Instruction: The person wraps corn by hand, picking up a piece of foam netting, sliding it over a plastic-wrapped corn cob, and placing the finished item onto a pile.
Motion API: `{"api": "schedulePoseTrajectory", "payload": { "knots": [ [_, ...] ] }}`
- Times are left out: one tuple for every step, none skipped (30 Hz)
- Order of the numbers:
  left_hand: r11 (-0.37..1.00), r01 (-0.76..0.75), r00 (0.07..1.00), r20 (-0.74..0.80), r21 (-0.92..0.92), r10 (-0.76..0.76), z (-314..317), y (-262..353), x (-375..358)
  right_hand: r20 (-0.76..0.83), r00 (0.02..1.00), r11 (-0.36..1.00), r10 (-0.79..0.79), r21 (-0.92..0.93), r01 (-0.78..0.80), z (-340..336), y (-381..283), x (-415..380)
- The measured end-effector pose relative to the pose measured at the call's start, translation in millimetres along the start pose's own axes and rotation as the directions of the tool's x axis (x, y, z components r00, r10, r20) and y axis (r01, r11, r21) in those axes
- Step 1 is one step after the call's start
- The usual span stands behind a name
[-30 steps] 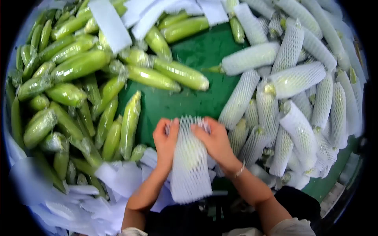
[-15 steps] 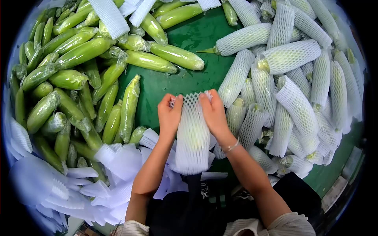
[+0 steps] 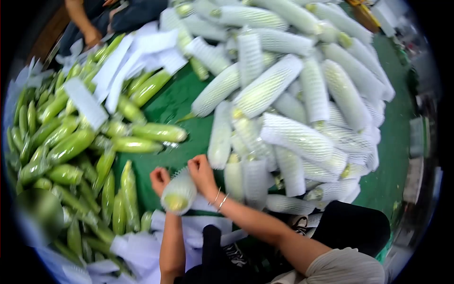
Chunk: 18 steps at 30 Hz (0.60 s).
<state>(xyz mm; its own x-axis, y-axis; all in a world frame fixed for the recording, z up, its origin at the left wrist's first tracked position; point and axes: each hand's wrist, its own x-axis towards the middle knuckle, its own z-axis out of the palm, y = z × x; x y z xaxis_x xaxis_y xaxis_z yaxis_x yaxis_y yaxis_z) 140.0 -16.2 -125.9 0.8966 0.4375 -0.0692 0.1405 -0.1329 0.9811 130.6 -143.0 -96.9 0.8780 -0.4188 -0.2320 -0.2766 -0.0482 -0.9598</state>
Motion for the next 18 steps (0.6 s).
{"api": "schedulePoseTrajectory", "payload": {
  "knots": [
    [1.0, -0.019, 0.999, -0.029, 0.01, 0.019, 5.8, 2.9, 1.6, -0.049, 0.998, 0.998, 0.027, 0.066, -0.023, -10.9, -20.3, -6.2],
    [0.991, 0.083, 0.997, -0.004, -0.106, -0.083, 14.1, 9.1, 2.5, -0.079, 0.995, 0.989, 0.058, 0.137, -0.046, -17.3, -47.0, -14.0],
    [0.96, 0.176, 0.984, 0.079, -0.218, -0.162, 29.5, 30.4, 1.6, -0.109, 0.991, 0.98, -0.08, 0.174, 0.098, -27.6, -71.6, -17.6],
    [0.91, 0.27, 0.96, 0.165, -0.315, -0.227, 48.7, 57.5, -1.9, -0.135, 0.968, 0.948, -0.212, 0.21, 0.237, -41.7, -95.7, -22.0],
    [0.907, 0.265, 0.961, 0.163, -0.326, -0.222, 63.6, 77.4, -8.7, -0.147, 0.897, 0.904, -0.417, 0.036, 0.426, -61.2, -123.0, -21.9],
    [0.826, 0.326, 0.909, 0.393, -0.459, -0.14, 79.8, 95.6, -18.8, -0.014, 0.792, 0.788, -0.61, -0.12, 0.604, -86.5, -152.4, -17.4],
    [0.722, 0.411, 0.812, 0.583, -0.556, -0.013, 97.1, 108.4, -30.2, 0.151, 0.649, 0.609, -0.746, -0.241, 0.756, -111.1, -179.1, -12.1],
    [0.673, 0.493, 0.733, 0.68, -0.551, 0.019, 111.0, 124.2, -41.1, 0.159, 0.641, 0.6, -0.751, -0.24, 0.763, -128.2, -198.8, -9.6],
    [0.648, 0.558, 0.659, 0.751, -0.518, 0.033, 122.5, 134.2, -54.8, 0.434, 0.533, 0.426, -0.726, -0.325, 0.844, -142.4, -214.7, -8.4],
    [0.628, 0.617, 0.564, 0.823, -0.475, 0.069, 131.8, 140.0, -67.7, 0.679, 0.409, 0.227, -0.609, -0.345, 0.911, -157.5, -227.4, -4.5],
    [0.617, 0.672, 0.462, 0.883, -0.411, 0.085, 145.2, 139.2, -81.0, 0.775, 0.404, 0.184, -0.486, -0.361, 0.914, -176.8, -239.1, 5.4],
    [0.615, 0.712, 0.342, 0.932, -0.339, 0.117, 162.5, 141.7, -93.6, 0.855, 0.388, 0.135, -0.344, -0.364, 0.922, -197.1, -249.5, 17.4],
    [0.629, 0.721, 0.244, 0.956, -0.292, 0.164, 172.1, 145.5, -108.0, 0.831, 0.453, 0.133, -0.323, -0.434, 0.891, -214.0, -255.7, 26.6],
    [0.653, 0.713, 0.15, 0.965, -0.257, 0.216, 192.7, 146.5, -121.6, 0.799, 0.518, 0.139, -0.306, -0.501, 0.854, -228.4, -259.6, 34.0],
    [0.683, 0.691, 0.077, 0.964, -0.235, 0.254, 212.9, 149.3, -126.2, 0.677, 0.644, 0.155, -0.356, -0.637, 0.755, -241.2, -275.4, 35.8],
    [0.783, -0.186, 0.222, 0.75, -0.594, 0.623, 220.4, 220.1, -109.6, 0.491, 0.701, 0.15, -0.517, -0.754, 0.639, -256.2, -277.3, 39.7],
    [0.852, 0.03, 0.215, 0.836, -0.522, 0.505, 216.0, 249.7, -93.3, 0.276, 0.758, 0.198, -0.591, -0.861, 0.468, -280.6, -273.4, 54.9],
    [0.87, 0.251, 0.183, 0.904, -0.424, 0.387, 207.6, 256.5, -81.0, 0.029, 0.768, 0.33, -0.64, -0.892, 0.309, -292.4, -278.6, 71.1]
  ]
}}
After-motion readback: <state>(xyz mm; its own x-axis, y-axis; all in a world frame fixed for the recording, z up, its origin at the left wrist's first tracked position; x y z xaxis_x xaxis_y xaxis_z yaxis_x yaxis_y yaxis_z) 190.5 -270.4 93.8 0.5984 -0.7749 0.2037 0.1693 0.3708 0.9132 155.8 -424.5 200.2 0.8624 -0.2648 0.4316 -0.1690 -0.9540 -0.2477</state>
